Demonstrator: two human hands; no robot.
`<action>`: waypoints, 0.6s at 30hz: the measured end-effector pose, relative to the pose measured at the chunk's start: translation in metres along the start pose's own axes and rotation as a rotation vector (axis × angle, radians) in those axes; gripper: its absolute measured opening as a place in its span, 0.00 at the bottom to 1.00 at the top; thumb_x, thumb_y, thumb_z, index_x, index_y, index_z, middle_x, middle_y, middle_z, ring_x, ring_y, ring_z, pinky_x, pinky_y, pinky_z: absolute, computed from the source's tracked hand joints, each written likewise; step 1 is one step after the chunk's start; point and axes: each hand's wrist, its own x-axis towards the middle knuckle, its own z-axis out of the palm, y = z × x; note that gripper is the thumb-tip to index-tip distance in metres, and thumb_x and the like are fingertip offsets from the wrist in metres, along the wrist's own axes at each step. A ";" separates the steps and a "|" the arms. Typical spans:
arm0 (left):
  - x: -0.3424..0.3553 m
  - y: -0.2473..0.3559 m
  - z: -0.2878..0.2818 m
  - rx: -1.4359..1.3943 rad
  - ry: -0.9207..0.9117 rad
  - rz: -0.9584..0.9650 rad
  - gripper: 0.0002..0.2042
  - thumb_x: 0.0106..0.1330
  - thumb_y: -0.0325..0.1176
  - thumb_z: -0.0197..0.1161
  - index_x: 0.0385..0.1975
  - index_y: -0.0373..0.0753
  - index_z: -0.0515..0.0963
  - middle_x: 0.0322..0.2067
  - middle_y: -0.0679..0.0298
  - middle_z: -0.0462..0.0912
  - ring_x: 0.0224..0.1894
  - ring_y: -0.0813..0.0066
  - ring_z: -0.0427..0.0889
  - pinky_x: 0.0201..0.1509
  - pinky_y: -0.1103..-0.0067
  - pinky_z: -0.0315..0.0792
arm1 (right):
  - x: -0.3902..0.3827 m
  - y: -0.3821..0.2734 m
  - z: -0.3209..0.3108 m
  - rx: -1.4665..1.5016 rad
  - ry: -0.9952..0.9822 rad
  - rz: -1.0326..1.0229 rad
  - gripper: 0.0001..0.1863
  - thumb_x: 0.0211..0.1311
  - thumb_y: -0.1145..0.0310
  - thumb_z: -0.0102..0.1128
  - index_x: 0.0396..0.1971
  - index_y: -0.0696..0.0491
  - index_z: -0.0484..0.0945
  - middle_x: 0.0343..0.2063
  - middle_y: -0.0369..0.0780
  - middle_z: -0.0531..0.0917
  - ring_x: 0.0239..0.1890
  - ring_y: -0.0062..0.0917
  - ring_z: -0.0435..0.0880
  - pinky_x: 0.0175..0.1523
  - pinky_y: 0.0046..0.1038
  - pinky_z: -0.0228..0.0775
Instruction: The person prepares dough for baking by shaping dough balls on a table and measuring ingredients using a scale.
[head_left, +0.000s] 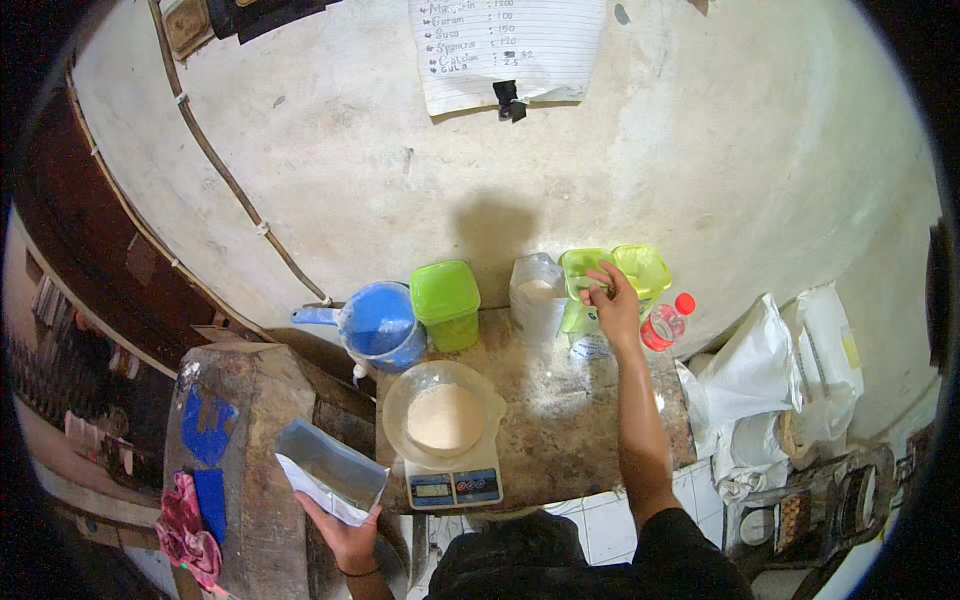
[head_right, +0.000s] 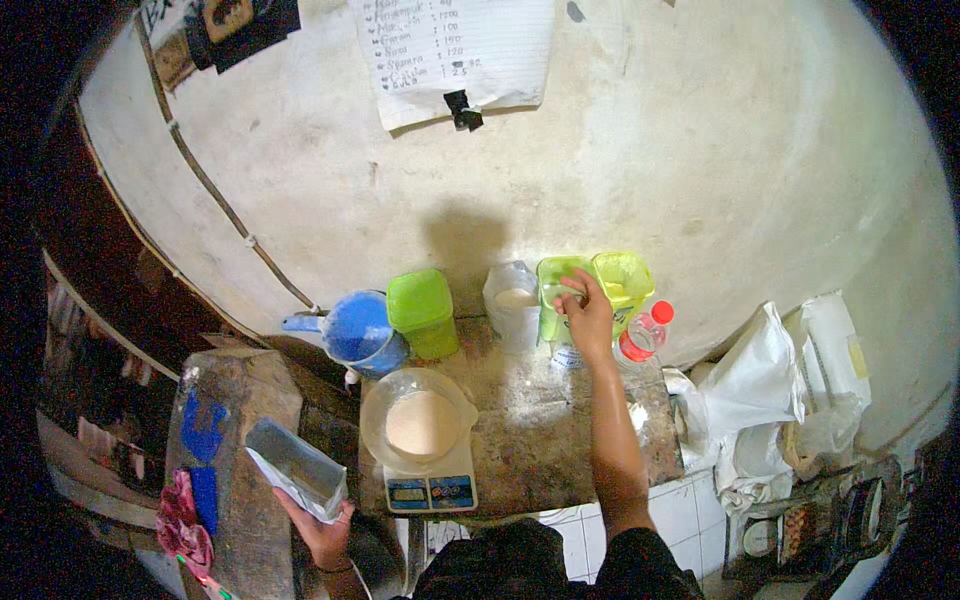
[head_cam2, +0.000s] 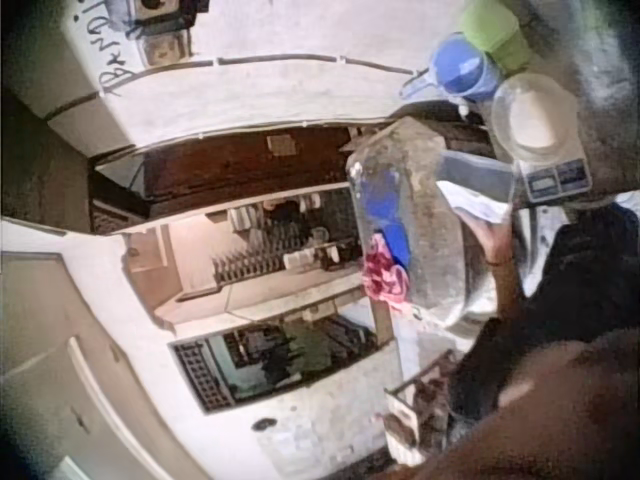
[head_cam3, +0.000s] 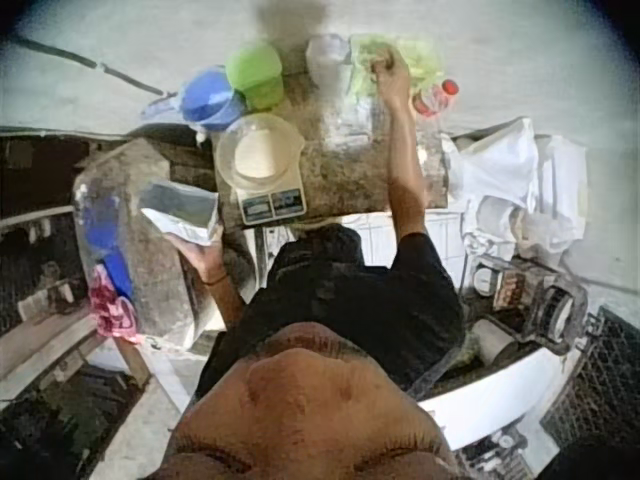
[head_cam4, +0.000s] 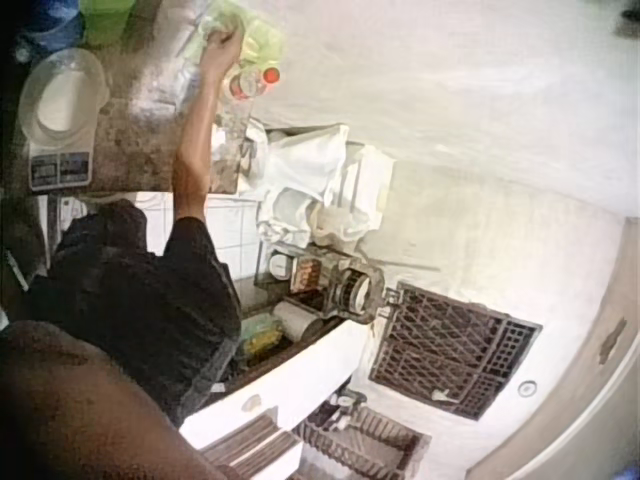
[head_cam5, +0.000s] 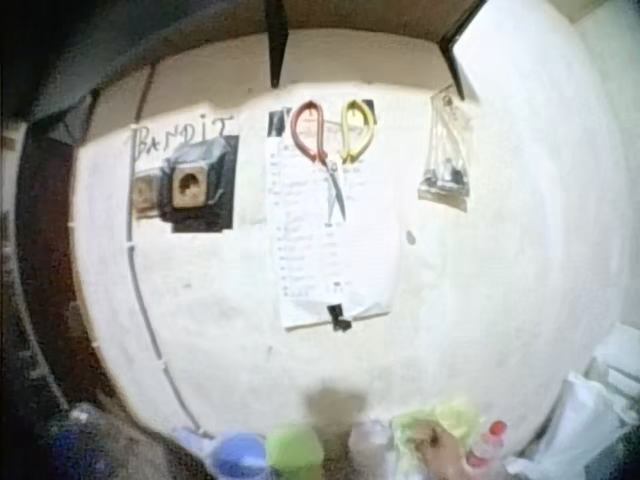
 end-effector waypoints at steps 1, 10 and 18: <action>0.002 -0.001 0.003 -0.089 -0.007 0.001 0.55 0.37 0.14 0.62 0.65 0.45 0.32 0.64 0.59 0.44 0.56 0.61 0.60 0.50 0.73 0.69 | 0.007 -0.008 -0.004 -0.150 -0.101 0.024 0.18 0.56 0.81 0.48 0.48 0.62 0.67 0.35 0.46 0.79 0.28 0.19 0.79 0.30 0.21 0.71; 0.029 -0.019 -0.019 -0.031 -0.063 -0.181 0.31 0.62 0.61 0.40 0.62 0.52 0.55 0.60 0.70 0.60 0.60 0.64 0.60 0.63 0.62 0.53 | 0.064 -0.056 -0.014 -0.803 -0.314 -0.267 0.05 0.47 0.75 0.57 0.24 0.61 0.75 0.21 0.50 0.78 0.23 0.40 0.78 0.31 0.33 0.68; 0.024 -0.018 -0.001 -0.326 -0.165 -0.194 0.46 0.50 0.26 0.63 0.65 0.59 0.39 0.63 0.67 0.50 0.57 0.60 0.61 0.46 0.62 0.71 | 0.083 -0.055 -0.009 -0.560 -0.218 -0.280 0.06 0.52 0.72 0.58 0.27 0.59 0.78 0.16 0.42 0.78 0.18 0.22 0.77 0.27 0.24 0.68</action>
